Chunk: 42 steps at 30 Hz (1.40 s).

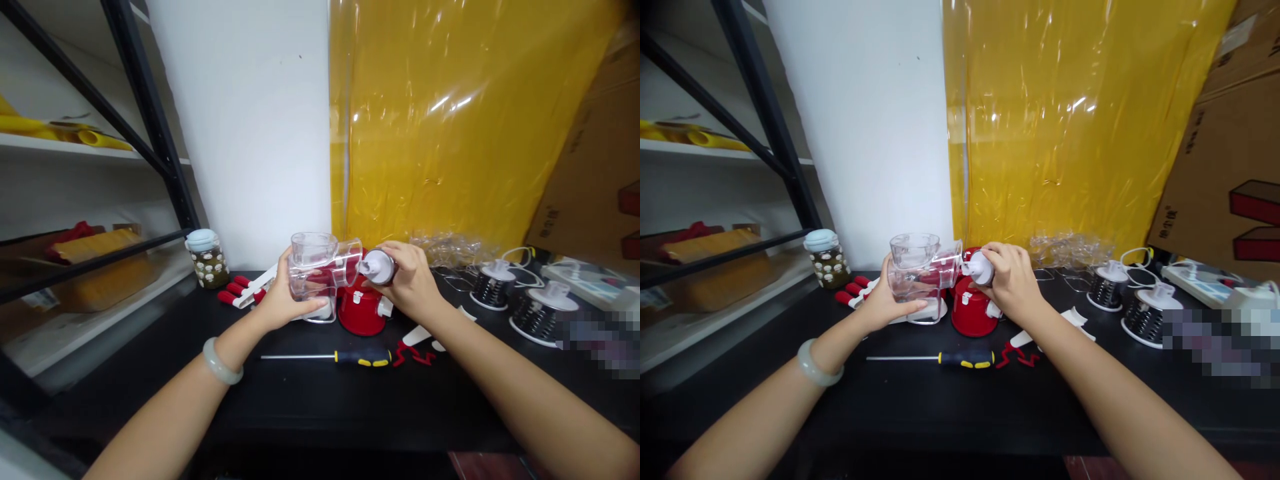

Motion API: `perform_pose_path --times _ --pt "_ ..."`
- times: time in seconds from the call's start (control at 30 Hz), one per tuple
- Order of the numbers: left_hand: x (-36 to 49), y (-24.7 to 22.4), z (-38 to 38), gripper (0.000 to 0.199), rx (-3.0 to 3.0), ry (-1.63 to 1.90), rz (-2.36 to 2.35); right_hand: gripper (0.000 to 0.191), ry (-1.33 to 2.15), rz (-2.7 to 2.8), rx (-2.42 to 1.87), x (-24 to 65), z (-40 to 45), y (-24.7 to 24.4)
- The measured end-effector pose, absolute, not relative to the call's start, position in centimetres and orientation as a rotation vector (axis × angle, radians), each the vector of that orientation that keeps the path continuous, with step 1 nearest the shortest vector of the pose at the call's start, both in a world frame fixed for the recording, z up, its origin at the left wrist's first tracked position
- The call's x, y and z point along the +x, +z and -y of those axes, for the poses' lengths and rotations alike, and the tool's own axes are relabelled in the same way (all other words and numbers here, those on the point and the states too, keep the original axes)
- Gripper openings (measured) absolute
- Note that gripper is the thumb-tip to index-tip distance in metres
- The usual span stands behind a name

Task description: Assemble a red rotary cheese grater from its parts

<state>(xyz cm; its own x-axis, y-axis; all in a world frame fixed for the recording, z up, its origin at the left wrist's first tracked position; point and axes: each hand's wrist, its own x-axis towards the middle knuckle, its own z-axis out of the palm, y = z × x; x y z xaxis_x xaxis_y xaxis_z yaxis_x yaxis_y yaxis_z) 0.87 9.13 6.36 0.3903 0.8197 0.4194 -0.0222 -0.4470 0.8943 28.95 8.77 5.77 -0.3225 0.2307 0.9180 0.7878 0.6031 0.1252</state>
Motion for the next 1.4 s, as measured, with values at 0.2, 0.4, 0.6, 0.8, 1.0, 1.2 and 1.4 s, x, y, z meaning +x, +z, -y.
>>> perform_pose_path --times 0.2,0.4,0.6,0.8,1.0,1.2,1.4 --pt "1.1 6.0 -8.8 0.120 1.748 1.131 -0.664 0.071 -0.715 1.928 -0.935 28.0 -7.8 6.0" --pt "1.2 6.0 -8.7 0.114 1.700 1.101 -0.632 0.054 -0.960 1.898 -0.831 26.9 -7.2 5.8" --pt "1.2 5.9 -8.8 0.118 1.658 1.092 -0.650 0.049 -1.019 1.934 -0.857 26.3 -6.6 5.8" --pt "1.2 5.7 -9.2 0.116 1.666 1.094 -0.633 0.067 -0.763 1.892 -0.897 26.2 -7.4 5.0" --pt "1.3 5.4 -9.4 0.116 1.655 1.106 -0.619 0.057 -0.864 1.929 -0.694 26.7 -8.4 4.8" --pt "1.4 5.2 -9.6 0.118 1.695 1.109 -0.664 0.049 -0.814 1.917 -0.684 26.4 -8.1 4.8" --pt "1.3 5.0 -10.0 0.118 1.692 1.108 -0.707 0.039 -0.438 1.939 -0.704 27.6 -8.1 5.3"
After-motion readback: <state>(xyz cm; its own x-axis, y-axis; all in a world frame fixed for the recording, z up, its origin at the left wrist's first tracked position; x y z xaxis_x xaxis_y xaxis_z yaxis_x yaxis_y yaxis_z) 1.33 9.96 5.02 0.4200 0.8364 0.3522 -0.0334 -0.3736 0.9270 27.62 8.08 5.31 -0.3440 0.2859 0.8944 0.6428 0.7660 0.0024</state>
